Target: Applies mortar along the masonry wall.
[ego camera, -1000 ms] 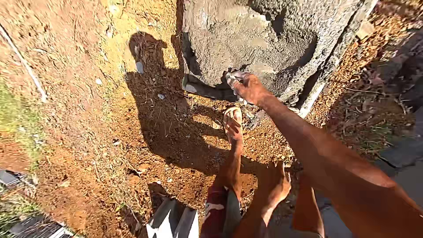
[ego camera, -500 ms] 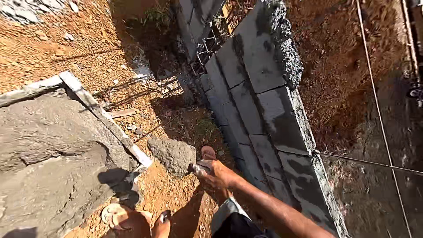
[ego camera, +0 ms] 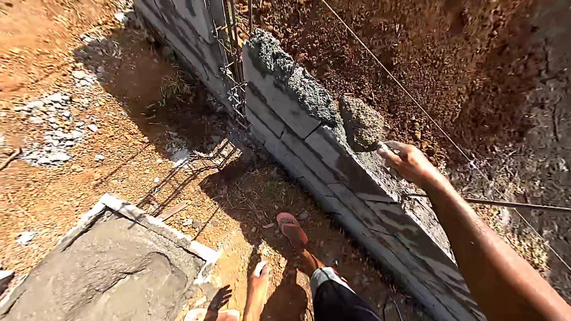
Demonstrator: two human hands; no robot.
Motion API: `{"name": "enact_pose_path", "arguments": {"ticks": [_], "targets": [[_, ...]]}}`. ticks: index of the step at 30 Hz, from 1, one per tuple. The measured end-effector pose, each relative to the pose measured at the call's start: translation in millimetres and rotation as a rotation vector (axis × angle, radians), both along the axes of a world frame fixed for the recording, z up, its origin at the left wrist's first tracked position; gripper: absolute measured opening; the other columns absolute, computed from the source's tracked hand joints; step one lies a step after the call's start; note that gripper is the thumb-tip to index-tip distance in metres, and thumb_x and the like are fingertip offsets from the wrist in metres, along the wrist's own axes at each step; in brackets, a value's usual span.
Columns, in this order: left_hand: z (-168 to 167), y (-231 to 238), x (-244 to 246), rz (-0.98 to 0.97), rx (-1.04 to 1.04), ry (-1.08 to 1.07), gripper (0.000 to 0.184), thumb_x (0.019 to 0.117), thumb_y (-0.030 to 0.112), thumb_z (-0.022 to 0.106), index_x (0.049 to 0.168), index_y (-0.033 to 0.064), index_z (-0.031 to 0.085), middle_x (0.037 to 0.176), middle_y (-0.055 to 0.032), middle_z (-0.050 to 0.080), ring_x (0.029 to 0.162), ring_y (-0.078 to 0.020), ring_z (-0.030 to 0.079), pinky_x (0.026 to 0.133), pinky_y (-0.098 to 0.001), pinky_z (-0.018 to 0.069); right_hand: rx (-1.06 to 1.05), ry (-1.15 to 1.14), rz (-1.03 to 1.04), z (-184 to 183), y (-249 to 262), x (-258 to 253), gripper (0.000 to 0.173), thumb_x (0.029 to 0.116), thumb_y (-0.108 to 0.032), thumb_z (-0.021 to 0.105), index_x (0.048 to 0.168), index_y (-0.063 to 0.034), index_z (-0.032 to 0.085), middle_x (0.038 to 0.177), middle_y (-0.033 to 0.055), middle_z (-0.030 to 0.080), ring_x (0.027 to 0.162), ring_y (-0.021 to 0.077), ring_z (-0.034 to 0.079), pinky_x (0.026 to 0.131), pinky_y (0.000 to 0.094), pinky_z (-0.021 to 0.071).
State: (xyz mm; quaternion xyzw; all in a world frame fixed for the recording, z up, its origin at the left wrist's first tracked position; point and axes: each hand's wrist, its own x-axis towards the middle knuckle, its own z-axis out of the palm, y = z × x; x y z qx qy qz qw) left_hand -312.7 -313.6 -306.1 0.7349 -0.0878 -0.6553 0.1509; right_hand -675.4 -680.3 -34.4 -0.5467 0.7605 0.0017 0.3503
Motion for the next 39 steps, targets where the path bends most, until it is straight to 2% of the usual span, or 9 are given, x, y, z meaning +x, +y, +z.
{"name": "enact_pose_path", "arguments": {"ticks": [3, 5, 10, 15, 18, 25, 31, 36, 39], "targets": [[2.3, -11.2, -10.7, -0.009, 0.004, -0.01, 0.037, 0.1084, 0.024, 0.05, 0.141, 0.0059, 0.058, 0.127, -0.0206, 0.068, 0.111, -0.0342, 0.069, 0.093, -0.0539, 0.057, -0.074, 0.183, 0.099, -14.2, -40.3, 1.9, 0.04, 0.1076, -0.039, 0.053, 0.132, -0.0097, 0.065, 0.096, 0.0246, 0.07, 0.083, 0.0429, 0.069, 0.078, 0.0664, 0.0537], [4.8, -9.5, -16.2, 0.001, 0.014, -0.007, 0.038, 0.1084, 0.022, 0.05, 0.141, 0.0043, 0.057, 0.128, -0.0221, 0.066, 0.111, -0.0349, 0.068, 0.094, -0.0538, 0.0566, -0.079, 0.308, 0.144, -20.4, -51.8, 19.6, 0.039, 0.1067, -0.039, 0.054, 0.128, -0.0081, 0.066, 0.106, 0.0287, 0.07, 0.099, 0.0505, 0.068, 0.085, 0.0722, 0.05], [10.7, 18.9, -21.7, -0.001, 0.114, 0.004, 0.037, 0.1089, 0.021, 0.048, 0.14, 0.0023, 0.056, 0.128, -0.0236, 0.066, 0.112, -0.0358, 0.067, 0.094, -0.0543, 0.0557, -0.227, 0.374, 0.04, -36.0, -19.4, 58.9, 0.038, 0.1049, -0.031, 0.055, 0.135, -0.0091, 0.062, 0.113, 0.0289, 0.069, 0.103, 0.0519, 0.066, 0.08, 0.073, 0.0498], [9.5, 52.1, -11.1, -0.037, 0.175, -0.005, 0.036, 0.1088, 0.019, 0.049, 0.139, 0.0012, 0.057, 0.123, -0.0238, 0.067, 0.104, -0.0348, 0.07, 0.09, -0.0519, 0.0571, -0.412, 0.327, -0.062, -77.2, 22.2, 60.9, 0.048, 0.1021, -0.025, 0.061, 0.147, -0.0119, 0.055, 0.132, 0.0229, 0.065, 0.112, 0.0455, 0.066, 0.09, 0.0674, 0.0517], [6.8, 61.3, 1.5, -0.024, 0.195, -0.017, 0.036, 0.1091, 0.02, 0.048, 0.139, 0.0018, 0.057, 0.122, -0.0239, 0.068, 0.105, -0.036, 0.069, 0.09, -0.0531, 0.057, -0.525, 0.333, -0.084, -92.1, 36.1, 60.0, 0.049, 0.1009, -0.025, 0.064, 0.146, -0.0091, 0.057, 0.125, 0.0243, 0.067, 0.109, 0.0439, 0.067, 0.091, 0.0627, 0.0523], [12.0, 45.1, 19.8, -0.031, 0.168, -0.048, 0.035, 0.1098, 0.02, 0.046, 0.138, 0.0013, 0.058, 0.124, -0.0246, 0.067, 0.108, -0.0358, 0.069, 0.09, -0.0524, 0.0567, -0.602, 0.253, -0.025, -63.6, 53.2, 39.0, 0.048, 0.0998, -0.026, 0.067, 0.145, -0.0089, 0.059, 0.123, 0.0232, 0.069, 0.107, 0.0416, 0.068, 0.091, 0.0611, 0.0529], [30.0, 1.8, 2.3, -0.038, 0.119, -0.057, 0.035, 0.1097, 0.019, 0.047, 0.137, 0.0013, 0.059, 0.123, -0.0237, 0.067, 0.106, -0.0345, 0.068, 0.09, -0.0517, 0.0558, -0.432, 0.272, -0.082, -45.9, 29.8, 1.7, 0.05, 0.1, -0.024, 0.066, 0.147, -0.0128, 0.057, 0.129, 0.0253, 0.066, 0.115, 0.0465, 0.064, 0.096, 0.0673, 0.0489], [19.9, -8.3, -11.3, 0.016, 0.035, -0.038, 0.035, 0.1087, 0.018, 0.049, 0.137, 0.0016, 0.059, 0.124, -0.023, 0.067, 0.108, -0.035, 0.069, 0.092, -0.0529, 0.0576, -0.538, 0.244, -0.037, -40.1, 8.3, 29.7, 0.05, 0.1005, -0.026, 0.066, 0.148, -0.0184, 0.055, 0.123, 0.0246, 0.067, 0.108, 0.0465, 0.066, 0.089, 0.0678, 0.0508], [22.0, -6.3, -14.5, 0.079, -0.021, 0.006, 0.036, 0.1083, 0.019, 0.048, 0.138, 0.0023, 0.059, 0.125, -0.0215, 0.067, 0.11, -0.0335, 0.069, 0.094, -0.052, 0.0572, -0.682, 0.236, 0.054, -45.7, 26.3, 52.7, 0.05, 0.099, -0.025, 0.066, 0.146, -0.0124, 0.055, 0.121, 0.0245, 0.068, 0.104, 0.0426, 0.069, 0.09, 0.0635, 0.053]]}}
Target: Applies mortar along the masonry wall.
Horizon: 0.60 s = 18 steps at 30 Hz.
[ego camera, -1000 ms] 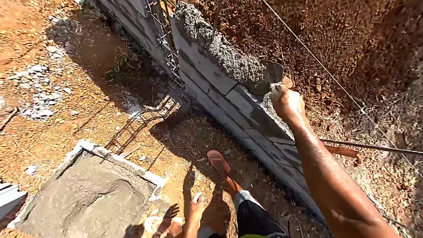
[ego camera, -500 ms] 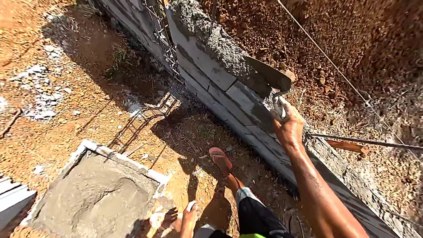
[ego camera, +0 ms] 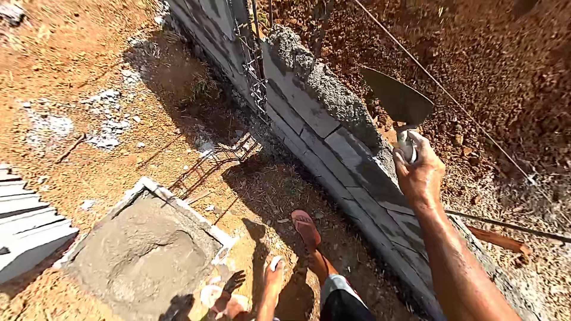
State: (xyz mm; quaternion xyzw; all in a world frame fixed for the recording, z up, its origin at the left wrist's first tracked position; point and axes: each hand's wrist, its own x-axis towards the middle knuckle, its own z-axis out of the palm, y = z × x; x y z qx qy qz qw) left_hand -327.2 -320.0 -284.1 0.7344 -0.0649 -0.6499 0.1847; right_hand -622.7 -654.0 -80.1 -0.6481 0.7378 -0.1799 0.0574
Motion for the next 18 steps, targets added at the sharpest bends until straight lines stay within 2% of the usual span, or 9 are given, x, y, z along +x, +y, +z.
{"name": "enact_pose_path", "arguments": {"ticks": [2, 3, 6, 7, 9, 12, 13, 15, 18], "targets": [[5.9, 7.7, 5.9, 0.023, -0.031, 0.02, 0.035, 0.1085, 0.018, 0.048, 0.137, 0.0011, 0.059, 0.126, -0.0218, 0.067, 0.111, -0.0326, 0.069, 0.096, -0.0508, 0.0562, 0.012, -0.019, 0.108, -12.0, 28.8, 29.8, 0.05, 0.0997, -0.025, 0.062, 0.144, -0.0038, 0.056, 0.122, 0.0266, 0.068, 0.107, 0.041, 0.069, 0.095, 0.0588, 0.0533], [6.4, 16.1, 13.5, 0.007, -0.043, 0.017, 0.035, 0.1082, 0.019, 0.047, 0.136, 0.0017, 0.06, 0.127, -0.0203, 0.067, 0.113, -0.0309, 0.068, 0.098, -0.0493, 0.0558, 0.097, -0.055, 0.164, -21.2, 47.0, 51.6, 0.049, 0.1008, -0.025, 0.06, 0.143, 0.0014, 0.054, 0.12, 0.0289, 0.068, 0.106, 0.0421, 0.069, 0.094, 0.0584, 0.0532], [-0.3, 56.5, 50.1, -0.065, -0.069, -0.033, 0.036, 0.107, 0.02, 0.048, 0.137, 0.0055, 0.062, 0.134, -0.0163, 0.065, 0.123, -0.0267, 0.063, 0.109, -0.0467, 0.0488, 0.564, -0.188, 0.323, -81.8, 104.7, 128.4, 0.048, 0.1013, -0.023, 0.054, 0.14, 0.0052, 0.049, 0.104, 0.0261, 0.066, 0.085, 0.0354, 0.068, 0.077, 0.0559, 0.0554], [-3.3, 73.4, 65.1, -0.084, -0.074, -0.052, 0.036, 0.1071, 0.021, 0.048, 0.137, 0.0065, 0.062, 0.135, -0.0158, 0.065, 0.126, -0.0264, 0.062, 0.111, -0.0468, 0.047, 0.731, -0.176, 0.37, -108.7, 124.9, 159.2, 0.049, 0.1018, -0.024, 0.054, 0.141, 0.005, 0.048, 0.102, 0.0264, 0.065, 0.084, 0.0366, 0.067, 0.077, 0.0578, 0.0542], [-16.3, 110.0, 96.8, -0.142, -0.078, -0.096, 0.038, 0.1067, 0.021, 0.047, 0.14, 0.0068, 0.061, 0.135, -0.0172, 0.065, 0.127, -0.0288, 0.062, 0.111, -0.0486, 0.0463, 1.01, -0.041, 0.465, -167.2, 166.1, 228.8, 0.053, 0.103, -0.026, 0.061, 0.146, 0.002, 0.047, 0.109, 0.0308, 0.066, 0.093, 0.0439, 0.068, 0.085, 0.0639, 0.0523], [-34.1, 170.2, 143.7, -0.281, -0.023, -0.111, 0.046, 0.1083, 0.026, 0.044, 0.149, 0.0067, 0.052, 0.145, -0.02, 0.057, 0.137, -0.0349, 0.053, 0.115, -0.0532, 0.0411, 1.265, 0.182, 0.68, -249.5, 236.0, 346.4, 0.065, 0.1012, -0.03, 0.064, 0.156, -0.0053, 0.04, 0.128, 0.0299, 0.064, 0.116, 0.0462, 0.064, 0.101, 0.0642, 0.0476], [-38.5, 185.1, 158.9, -0.318, 0.023, -0.115, 0.045, 0.1083, 0.026, 0.044, 0.148, 0.007, 0.053, 0.143, -0.0217, 0.057, 0.134, -0.039, 0.054, 0.111, -0.0573, 0.0441, 1.31, 0.249, 0.764, -273.0, 257.8, 389.5, 0.064, 0.1014, -0.032, 0.064, 0.155, -0.0051, 0.041, 0.131, 0.0299, 0.062, 0.121, 0.0467, 0.061, 0.104, 0.064, 0.0457], [-56.4, 216.0, 179.9, -0.295, 0.054, -0.151, 0.043, 0.1067, 0.025, 0.047, 0.145, 0.0083, 0.057, 0.137, -0.0224, 0.061, 0.129, -0.0413, 0.058, 0.104, -0.0596, 0.0476, 1.308, 0.369, 0.912, -315.4, 296.3, 476.1, 0.058, 0.1019, -0.035, 0.064, 0.149, -0.0051, 0.049, 0.128, 0.03, 0.064, 0.12, 0.0479, 0.062, 0.102, 0.0657, 0.0461], [-82.8, 254.7, 202.0, -0.196, 0.078, -0.091, 0.044, 0.1071, 0.027, 0.046, 0.147, 0.0115, 0.055, 0.137, -0.0188, 0.063, 0.129, -0.0364, 0.058, 0.108, -0.0561, 0.0456, 1.115, 0.441, 1.089, -364.7, 340.9, 594.1, 0.053, 0.1032, -0.038, 0.061, 0.145, -0.0067, 0.053, 0.115, 0.0337, 0.067, 0.107, 0.0555, 0.064, 0.086, 0.0736, 0.0495]]}}
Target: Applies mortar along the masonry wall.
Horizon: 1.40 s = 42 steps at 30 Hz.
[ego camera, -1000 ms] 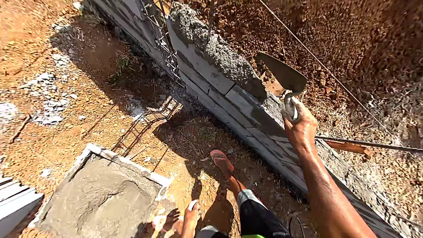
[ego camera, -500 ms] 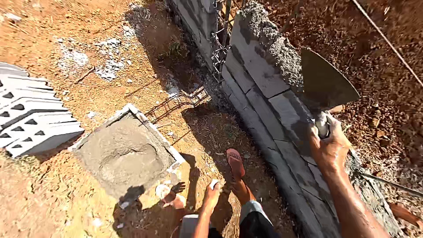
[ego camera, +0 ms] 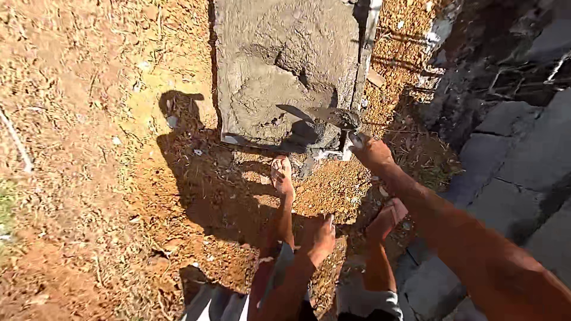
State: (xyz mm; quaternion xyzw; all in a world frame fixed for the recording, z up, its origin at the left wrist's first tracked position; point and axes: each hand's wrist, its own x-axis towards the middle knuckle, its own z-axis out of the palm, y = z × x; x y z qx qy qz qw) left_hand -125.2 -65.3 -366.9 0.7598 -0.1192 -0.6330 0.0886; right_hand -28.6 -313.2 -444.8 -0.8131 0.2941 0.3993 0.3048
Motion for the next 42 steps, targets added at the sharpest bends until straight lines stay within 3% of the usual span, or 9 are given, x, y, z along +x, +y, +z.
{"name": "enact_pose_path", "arguments": {"ticks": [6, 10, 15, 22, 25, 30, 35, 38, 42], "targets": [[-19.9, 13.6, 71.2, 0.15, -0.013, 0.103, 0.046, 0.1072, 0.028, 0.046, 0.15, 0.0128, 0.053, 0.139, -0.0187, 0.061, 0.128, -0.0383, 0.058, 0.104, -0.0564, 0.0487, -0.24, -0.178, 0.284, -58.7, 38.0, 218.7, 0.055, 0.1049, -0.022, 0.051, 0.156, -0.0085, 0.037, 0.132, 0.0369, 0.058, 0.112, 0.06, 0.061, 0.087, 0.0762, 0.0468], [-21.8, 18.9, 87.6, 0.324, -0.13, 0.11, 0.041, 0.1071, 0.025, 0.046, 0.143, 0.0112, 0.06, 0.13, -0.0179, 0.066, 0.123, -0.0347, 0.063, 0.104, -0.0518, 0.0499, -0.328, -0.171, 0.227, -105.3, 55.7, 290.8, 0.065, 0.1026, -0.014, 0.051, 0.161, -0.0026, 0.024, 0.133, 0.0404, 0.056, 0.121, 0.0613, 0.056, 0.093, 0.0761, 0.0444], [-23.7, 23.5, 98.7, 0.297, -0.1, 0.166, 0.04, 0.1073, 0.027, 0.046, 0.142, 0.0105, 0.06, 0.13, -0.0191, 0.066, 0.119, -0.0357, 0.065, 0.099, -0.0519, 0.0528, -0.313, -0.066, 0.152, -155.3, 91.4, 266.5, 0.07, 0.1009, -0.008, 0.051, 0.161, -0.0009, 0.016, 0.128, 0.0383, 0.059, 0.12, 0.0563, 0.06, 0.096, 0.0686, 0.0488], [-25.0, 6.8, 126.6, 0.233, -0.104, 0.158, 0.044, 0.1081, 0.028, 0.043, 0.147, 0.011, 0.054, 0.137, -0.0177, 0.063, 0.126, -0.0355, 0.061, 0.103, -0.052, 0.0504, -0.289, 0.02, 0.297, -104.8, 67.8, 236.5, 0.059, 0.1067, -0.013, 0.045, 0.16, -0.0007, 0.022, 0.127, 0.0361, 0.06, 0.112, 0.0553, 0.063, 0.09, 0.0687, 0.0512], [-24.3, 4.0, 123.8, 0.264, -0.113, 0.148, 0.043, 0.1077, 0.026, 0.043, 0.146, 0.0111, 0.056, 0.135, -0.0179, 0.064, 0.124, -0.0353, 0.062, 0.102, -0.0526, 0.0506, -0.25, -0.024, 0.203, -82.5, 61.2, 236.8, 0.056, 0.1054, -0.022, 0.052, 0.155, -0.0046, 0.032, 0.115, 0.0365, 0.065, 0.106, 0.0567, 0.065, 0.086, 0.0711, 0.0505], [-28.4, 5.8, 100.4, 0.29, -0.119, 0.18, 0.042, 0.1075, 0.026, 0.045, 0.143, 0.0095, 0.058, 0.129, -0.0195, 0.066, 0.12, -0.0367, 0.064, 0.099, -0.0527, 0.0519, -0.266, -0.056, 0.267, -119.9, 87.2, 274.2, 0.065, 0.1022, -0.014, 0.053, 0.16, -0.0041, 0.024, 0.124, 0.0387, 0.061, 0.116, 0.0586, 0.06, 0.091, 0.0717, 0.0479], [-27.1, -0.6, 108.3, 0.26, -0.089, 0.208, 0.043, 0.1084, 0.028, 0.042, 0.146, 0.0119, 0.056, 0.134, -0.0188, 0.063, 0.124, -0.0369, 0.062, 0.1, -0.0541, 0.0513, -0.141, -0.023, 0.422, -118.6, 120.4, 213.4, 0.056, 0.1064, -0.011, 0.045, 0.16, -0.0058, 0.029, 0.127, 0.0359, 0.061, 0.11, 0.0578, 0.063, 0.087, 0.0716, 0.0499], [-24.1, -4.4, 122.0, 0.23, -0.08, 0.238, 0.045, 0.1077, 0.029, 0.044, 0.148, 0.0126, 0.053, 0.139, -0.0196, 0.061, 0.128, -0.0395, 0.058, 0.1, -0.0581, 0.0498, -0.139, -0.135, 0.196, -82.7, 110.2, 160.2, 0.053, 0.107, -0.036, 0.054, 0.152, -0.01, 0.044, 0.12, 0.0326, 0.064, 0.098, 0.0558, 0.066, 0.078, 0.0732, 0.0512], [-24.7, 1.5, 138.3, 0.26, -0.097, 0.305, 0.046, 0.107, 0.031, 0.047, 0.148, 0.0107, 0.052, 0.141, -0.0199, 0.059, 0.129, -0.0408, 0.056, 0.101, -0.0597, 0.0484, -0.289, 0.035, -0.065, -60.6, 106.1, 148.2, 0.058, 0.1102, -0.038, 0.046, 0.156, -0.0046, 0.034, 0.116, 0.0339, 0.066, 0.11, 0.053, 0.065, 0.094, 0.0675, 0.0493]]}}
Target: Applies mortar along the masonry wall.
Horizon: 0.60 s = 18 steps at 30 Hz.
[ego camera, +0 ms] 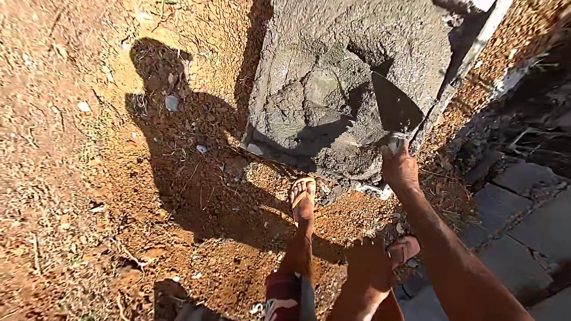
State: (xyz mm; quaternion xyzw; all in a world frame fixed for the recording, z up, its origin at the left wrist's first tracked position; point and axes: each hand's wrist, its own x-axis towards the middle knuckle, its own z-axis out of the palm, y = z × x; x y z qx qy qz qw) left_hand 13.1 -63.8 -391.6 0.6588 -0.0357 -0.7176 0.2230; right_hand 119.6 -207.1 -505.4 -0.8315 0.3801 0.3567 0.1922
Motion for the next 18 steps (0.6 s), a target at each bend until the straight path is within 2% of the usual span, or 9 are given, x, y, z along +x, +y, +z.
{"name": "enact_pose_path", "arguments": {"ticks": [3, 4, 6, 8, 10, 11, 14, 16, 18], "targets": [[-2.2, 8.0, 2.3, 0.009, 0.001, -0.031, 0.045, 0.1079, 0.03, 0.045, 0.147, 0.0102, 0.054, 0.139, -0.0203, 0.06, 0.128, -0.0405, 0.057, 0.1, -0.0585, 0.0492, 0.044, 0.109, -0.063, -31.2, 34.4, 19.3, 0.055, 0.1107, -0.026, 0.042, 0.156, 0.0015, 0.027, 0.124, 0.0356, 0.062, 0.117, 0.0519, 0.063, 0.097, 0.0643, 0.05], [-3.9, 8.7, 2.9, 0.016, 0.0, -0.054, 0.045, 0.1082, 0.03, 0.044, 0.147, 0.0105, 0.054, 0.138, -0.0207, 0.061, 0.128, -0.0409, 0.057, 0.099, -0.0587, 0.0497, 0.086, 0.107, -0.065, -42.7, 52.0, 26.5, 0.056, 0.1114, -0.027, 0.041, 0.157, 0.0012, 0.025, 0.125, 0.0353, 0.062, 0.117, 0.0511, 0.063, 0.097, 0.0638, 0.0502], [-5.5, 8.9, 6.7, 0.023, -0.016, -0.064, 0.045, 0.1083, 0.031, 0.043, 0.147, 0.0111, 0.055, 0.137, -0.0207, 0.061, 0.127, -0.0409, 0.058, 0.098, -0.0588, 0.0504, 0.112, 0.114, 0.059, -55.8, 76.7, 29.3, 0.056, 0.1112, -0.028, 0.041, 0.158, -0.0016, 0.026, 0.125, 0.0331, 0.063, 0.113, 0.0507, 0.065, 0.093, 0.0643, 0.0522], [-4.7, 9.6, 13.2, 0.011, -0.036, -0.034, 0.043, 0.1076, 0.031, 0.045, 0.145, 0.0118, 0.056, 0.136, -0.0197, 0.061, 0.127, -0.0403, 0.058, 0.098, -0.0585, 0.0501, 0.115, 0.105, 0.178, -50.1, 80.4, 18.1, 0.056, 0.1095, -0.03, 0.047, 0.158, -0.0075, 0.032, 0.132, 0.0308, 0.061, 0.109, 0.0519, 0.065, 0.089, 0.0675, 0.0515], [-6.1, 11.2, 15.3, 0.012, -0.043, -0.007, 0.043, 0.1061, 0.027, 0.048, 0.145, 0.0116, 0.056, 0.136, -0.0203, 0.061, 0.127, -0.0412, 0.057, 0.099, -0.0602, 0.0487, 0.091, 0.101, 0.169, -26.7, 66.8, 2.8, 0.056, 0.1078, -0.035, 0.052, 0.159, -0.0158, 0.039, 0.143, 0.0257, 0.057, 0.114, 0.0493, 0.064, 0.093, 0.0681, 0.0496], [-6.3, 12.1, 12.3, 0.009, -0.043, -0.005, 0.043, 0.1058, 0.027, 0.048, 0.145, 0.0112, 0.055, 0.136, -0.0212, 0.061, 0.127, -0.0422, 0.057, 0.1, -0.0616, 0.0476, 0.072, 0.09, 0.141, -13.5, 56.6, -7.0, 0.055, 0.1072, -0.038, 0.052, 0.157, -0.0166, 0.043, 0.144, 0.024, 0.056, 0.118, 0.0476, 0.063, 0.096, 0.0674, 0.0488], [-2.4, 13.0, 1.3, -0.091, -0.048, 0.091, 0.048, 0.108, 0.029, 0.043, 0.151, 0.0085, 0.048, 0.147, -0.0238, 0.053, 0.134, -0.0454, 0.051, 0.105, -0.0655, 0.0423, 0.039, 0.087, 0.047, 13.4, 30.3, -36.3, 0.055, 0.1081, -0.042, 0.05, 0.152, -0.0086, 0.048, 0.133, 0.0288, 0.062, 0.117, 0.0495, 0.063, 0.097, 0.068, 0.0472], [1.1, 12.6, 1.2, -0.105, -0.039, 0.165, 0.048, 0.1089, 0.03, 0.042, 0.151, 0.0085, 0.048, 0.15, -0.0225, 0.052, 0.138, -0.0432, 0.049, 0.108, -0.0636, 0.0413, 0.044, 0.12, -0.014, 11.2, 22.0, -43.8, 0.052, 0.1097, -0.038, 0.048, 0.146, -0.0017, 0.051, 0.12, 0.0328, 0.066, 0.113, 0.0507, 0.064, 0.097, 0.0672, 0.047], [3.6, 13.9, 2.6, -0.078, -0.055, 0.193, 0.047, 0.11, 0.031, 0.039, 0.151, 0.0107, 0.048, 0.147, -0.0217, 0.054, 0.136, -0.0433, 0.051, 0.105, -0.0643, 0.0429, 0.079, 0.14, -0.067, -3.0, 35.7, -34.5, 0.048, 0.1106, -0.033, 0.047, 0.142, 0.0026, 0.051, 0.119, 0.0337, 0.065, 0.114, 0.0491, 0.064, 0.1, 0.0644, 0.0469]]}}
